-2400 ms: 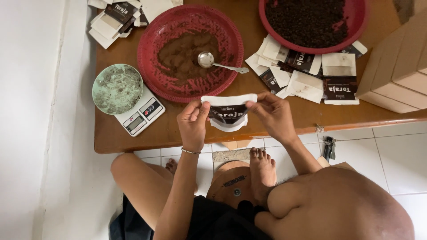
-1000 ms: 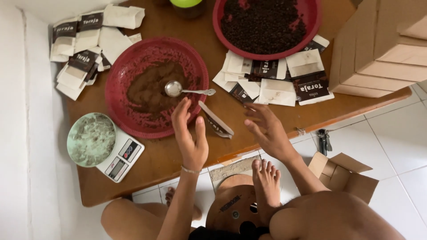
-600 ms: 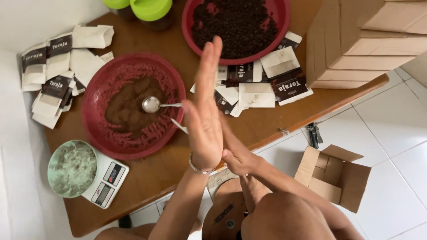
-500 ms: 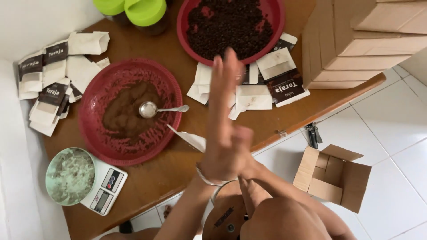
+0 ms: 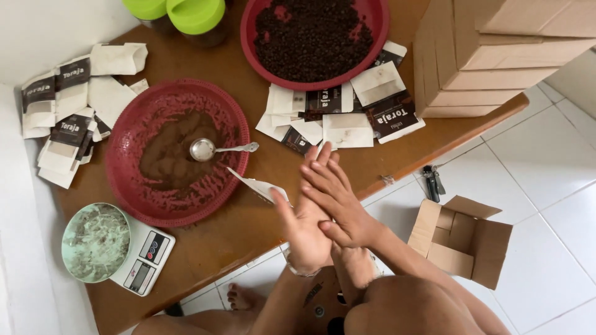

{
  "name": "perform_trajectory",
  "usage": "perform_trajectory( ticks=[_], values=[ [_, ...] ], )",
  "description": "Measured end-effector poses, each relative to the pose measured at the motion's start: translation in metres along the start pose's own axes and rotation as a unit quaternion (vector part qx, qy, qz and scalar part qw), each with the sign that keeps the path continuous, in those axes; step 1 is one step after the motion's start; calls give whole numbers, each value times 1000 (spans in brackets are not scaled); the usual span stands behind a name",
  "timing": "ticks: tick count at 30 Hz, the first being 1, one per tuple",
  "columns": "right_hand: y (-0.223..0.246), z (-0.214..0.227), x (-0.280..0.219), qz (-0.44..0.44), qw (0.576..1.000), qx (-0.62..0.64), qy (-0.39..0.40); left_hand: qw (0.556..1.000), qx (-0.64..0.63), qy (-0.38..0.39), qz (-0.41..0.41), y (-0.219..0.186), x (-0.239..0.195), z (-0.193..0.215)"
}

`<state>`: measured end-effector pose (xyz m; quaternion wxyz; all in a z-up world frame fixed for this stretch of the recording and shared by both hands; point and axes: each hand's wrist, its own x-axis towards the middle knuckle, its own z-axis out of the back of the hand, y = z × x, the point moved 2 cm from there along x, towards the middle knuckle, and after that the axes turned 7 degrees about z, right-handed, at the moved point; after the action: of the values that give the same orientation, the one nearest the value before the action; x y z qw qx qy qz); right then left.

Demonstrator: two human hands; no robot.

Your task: Filling small coffee bags with ground coffee and coffee beans using a spoon and a digital scale.

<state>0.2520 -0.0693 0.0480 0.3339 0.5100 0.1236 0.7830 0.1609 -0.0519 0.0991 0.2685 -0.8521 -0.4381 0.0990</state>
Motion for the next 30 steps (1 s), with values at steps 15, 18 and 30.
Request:
perform_trajectory(
  ticks=[15, 18, 30],
  values=[
    [42, 117, 58, -226, 830, 477, -181, 666, 734, 129, 33, 18, -165, 96],
    [52, 147, 58, -257, 861, 414, -148, 699, 708, 81, 56, 30, -230, 165],
    [55, 140, 192, -406, 706, -356, 459, 689, 543, 291, 382, 133, -286, 257]
  ],
)
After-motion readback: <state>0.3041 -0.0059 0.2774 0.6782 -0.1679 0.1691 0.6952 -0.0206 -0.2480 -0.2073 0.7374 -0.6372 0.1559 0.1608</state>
